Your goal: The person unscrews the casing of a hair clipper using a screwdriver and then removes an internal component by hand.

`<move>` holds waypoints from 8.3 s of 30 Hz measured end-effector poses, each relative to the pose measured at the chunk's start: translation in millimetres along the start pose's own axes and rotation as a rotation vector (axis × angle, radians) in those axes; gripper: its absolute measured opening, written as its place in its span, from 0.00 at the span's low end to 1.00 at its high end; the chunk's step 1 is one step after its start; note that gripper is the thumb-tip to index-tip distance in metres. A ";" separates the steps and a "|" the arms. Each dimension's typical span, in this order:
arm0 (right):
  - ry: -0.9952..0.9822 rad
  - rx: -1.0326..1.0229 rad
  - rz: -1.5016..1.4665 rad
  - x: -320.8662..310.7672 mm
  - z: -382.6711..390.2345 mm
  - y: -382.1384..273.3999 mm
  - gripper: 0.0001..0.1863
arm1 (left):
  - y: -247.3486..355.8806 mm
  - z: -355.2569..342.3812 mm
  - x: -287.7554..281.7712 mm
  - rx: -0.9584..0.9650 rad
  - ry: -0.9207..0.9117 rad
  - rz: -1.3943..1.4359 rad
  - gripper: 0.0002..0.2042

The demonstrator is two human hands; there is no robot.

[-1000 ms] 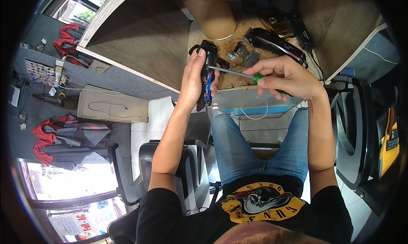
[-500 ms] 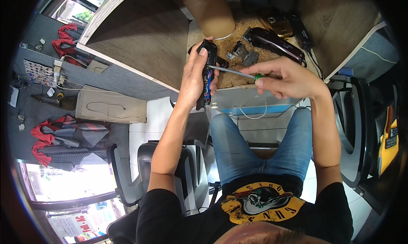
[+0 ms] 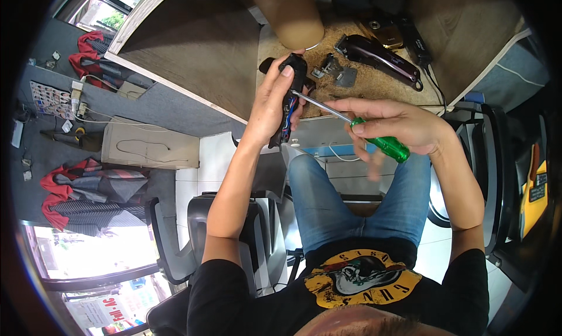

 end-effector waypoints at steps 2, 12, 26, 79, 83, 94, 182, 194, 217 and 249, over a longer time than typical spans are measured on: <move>-0.113 -0.014 -0.161 -2.0 0.0 3.2 0.33 | -1.7 -1.1 2.6 0.007 -0.058 -0.074 0.23; 0.018 0.212 0.380 12.0 -1.8 -14.7 0.31 | 1.3 1.8 3.5 -0.001 -0.018 -0.099 0.22; 0.350 -0.196 0.824 7.9 19.0 -25.4 0.25 | -2.7 -1.5 2.1 -0.061 0.003 -0.045 0.22; 0.762 -0.282 0.508 10.6 51.2 21.3 0.19 | -5.9 -3.6 3.0 -0.003 -0.114 -0.097 0.26; 0.816 -0.348 0.634 11.4 51.7 20.3 0.18 | -6.9 -2.9 1.7 -0.011 -0.105 -0.126 0.26; 0.783 -0.188 0.448 11.5 49.0 31.4 0.18 | -4.3 -3.3 4.9 -0.003 -0.089 -0.155 0.27; 0.804 -0.205 0.481 -5.9 58.9 85.4 0.16 | 9.6 -25.6 45.2 -0.228 0.006 -0.569 0.22; 0.864 -0.331 0.542 -11.5 53.9 91.4 0.17 | 9.9 -25.5 46.0 -0.220 0.003 -0.590 0.21; 0.927 -0.181 0.566 4.1 77.1 59.8 0.13 | 3.3 -17.7 29.1 -0.101 -0.036 -0.341 0.23; 0.821 -0.444 0.816 -0.1 28.3 -16.3 0.13 | -17.1 4.1 -11.1 0.129 0.014 0.187 0.39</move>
Point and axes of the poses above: each hand's wrist, its own z-axis away from the middle knuckle, its own x-axis out of the palm, y = z × x, the point moved 6 cm from there along -z, towards the middle knuckle, and after that the axes turned 14 degrees about -y, right-handed, at the moved point
